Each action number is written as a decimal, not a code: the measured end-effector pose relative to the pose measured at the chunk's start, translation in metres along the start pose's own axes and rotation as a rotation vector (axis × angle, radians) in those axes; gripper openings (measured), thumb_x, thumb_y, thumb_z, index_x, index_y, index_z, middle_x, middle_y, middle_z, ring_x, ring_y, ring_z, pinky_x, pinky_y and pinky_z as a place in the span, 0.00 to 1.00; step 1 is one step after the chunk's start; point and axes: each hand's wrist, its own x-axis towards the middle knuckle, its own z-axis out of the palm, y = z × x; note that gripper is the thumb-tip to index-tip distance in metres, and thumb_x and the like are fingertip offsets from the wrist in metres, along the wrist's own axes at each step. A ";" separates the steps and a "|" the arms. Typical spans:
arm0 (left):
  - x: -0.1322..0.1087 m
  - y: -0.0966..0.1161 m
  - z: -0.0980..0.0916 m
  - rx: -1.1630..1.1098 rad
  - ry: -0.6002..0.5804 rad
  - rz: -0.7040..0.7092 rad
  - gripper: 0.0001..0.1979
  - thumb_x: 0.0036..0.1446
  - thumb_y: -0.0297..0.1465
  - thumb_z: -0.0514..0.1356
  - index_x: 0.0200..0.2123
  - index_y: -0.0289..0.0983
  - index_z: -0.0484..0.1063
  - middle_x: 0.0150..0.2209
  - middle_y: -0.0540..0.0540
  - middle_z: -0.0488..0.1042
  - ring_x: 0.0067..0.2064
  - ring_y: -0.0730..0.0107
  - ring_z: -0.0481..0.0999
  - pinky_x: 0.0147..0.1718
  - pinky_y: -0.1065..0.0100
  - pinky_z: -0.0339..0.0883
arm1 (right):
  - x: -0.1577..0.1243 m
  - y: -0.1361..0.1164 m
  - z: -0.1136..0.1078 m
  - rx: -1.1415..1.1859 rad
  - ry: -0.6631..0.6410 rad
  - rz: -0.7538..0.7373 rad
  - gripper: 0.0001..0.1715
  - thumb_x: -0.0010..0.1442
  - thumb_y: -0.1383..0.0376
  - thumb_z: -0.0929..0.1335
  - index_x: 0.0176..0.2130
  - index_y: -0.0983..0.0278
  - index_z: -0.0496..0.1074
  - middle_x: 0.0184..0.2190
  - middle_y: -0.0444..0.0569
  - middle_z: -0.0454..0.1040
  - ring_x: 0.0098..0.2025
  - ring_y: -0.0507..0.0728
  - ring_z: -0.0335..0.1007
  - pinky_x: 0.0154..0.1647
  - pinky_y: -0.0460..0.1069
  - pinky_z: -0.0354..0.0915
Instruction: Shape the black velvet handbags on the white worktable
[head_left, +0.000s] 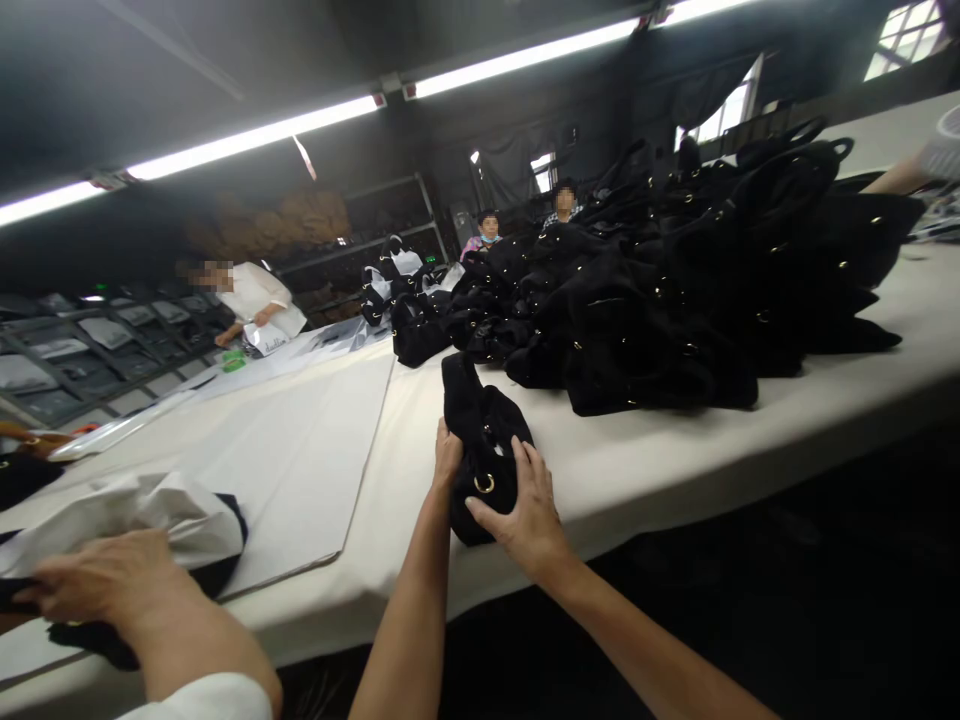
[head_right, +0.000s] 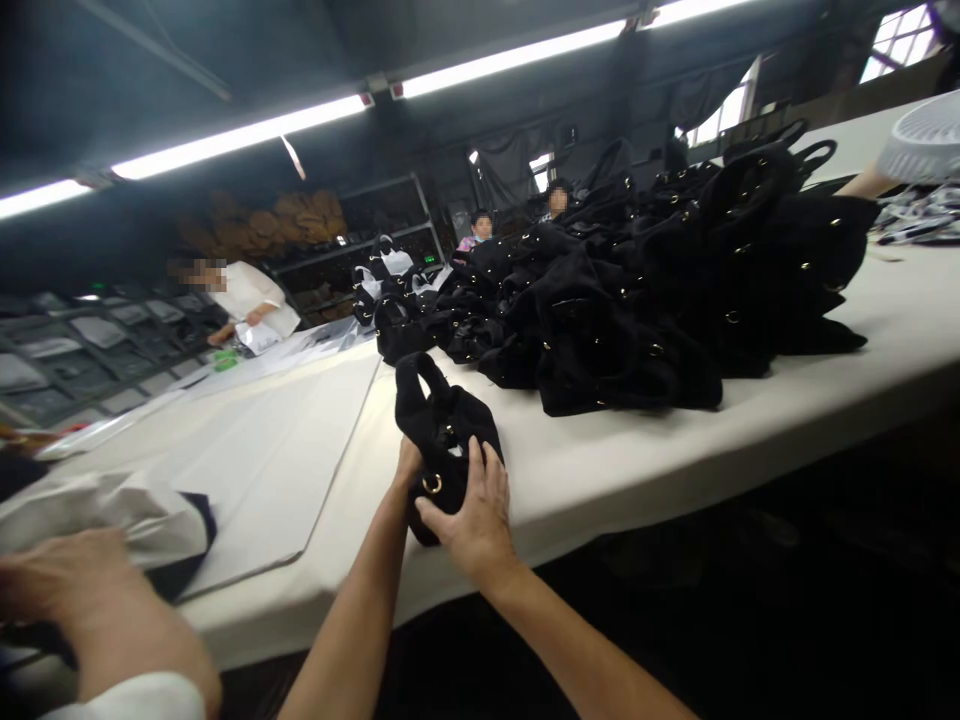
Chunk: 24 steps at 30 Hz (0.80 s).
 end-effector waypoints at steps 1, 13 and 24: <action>-0.005 -0.003 -0.001 0.037 0.039 0.007 0.11 0.59 0.38 0.60 0.40 0.37 0.70 0.43 0.40 0.75 0.52 0.55 0.72 0.53 0.57 0.65 | 0.008 0.004 -0.005 0.002 0.028 -0.052 0.56 0.47 0.56 0.73 0.68 0.71 0.54 0.66 0.62 0.54 0.69 0.70 0.47 0.71 0.65 0.48; -0.002 0.007 -0.045 0.039 -0.357 0.065 0.49 0.46 0.45 0.72 0.67 0.42 0.54 0.66 0.38 0.59 0.66 0.50 0.60 0.64 0.53 0.56 | 0.105 0.062 -0.092 0.486 -0.155 -0.064 0.27 0.49 0.55 0.77 0.47 0.63 0.79 0.47 0.49 0.78 0.54 0.66 0.69 0.61 0.59 0.61; -0.015 -0.035 -0.038 -0.023 -0.172 0.094 0.31 0.49 0.45 0.68 0.53 0.40 0.65 0.45 0.45 0.74 0.47 0.58 0.74 0.48 0.60 0.68 | 0.129 0.083 -0.074 0.737 -0.165 0.107 0.28 0.36 0.53 0.82 0.36 0.63 0.80 0.35 0.47 0.79 0.39 0.59 0.74 0.45 0.52 0.68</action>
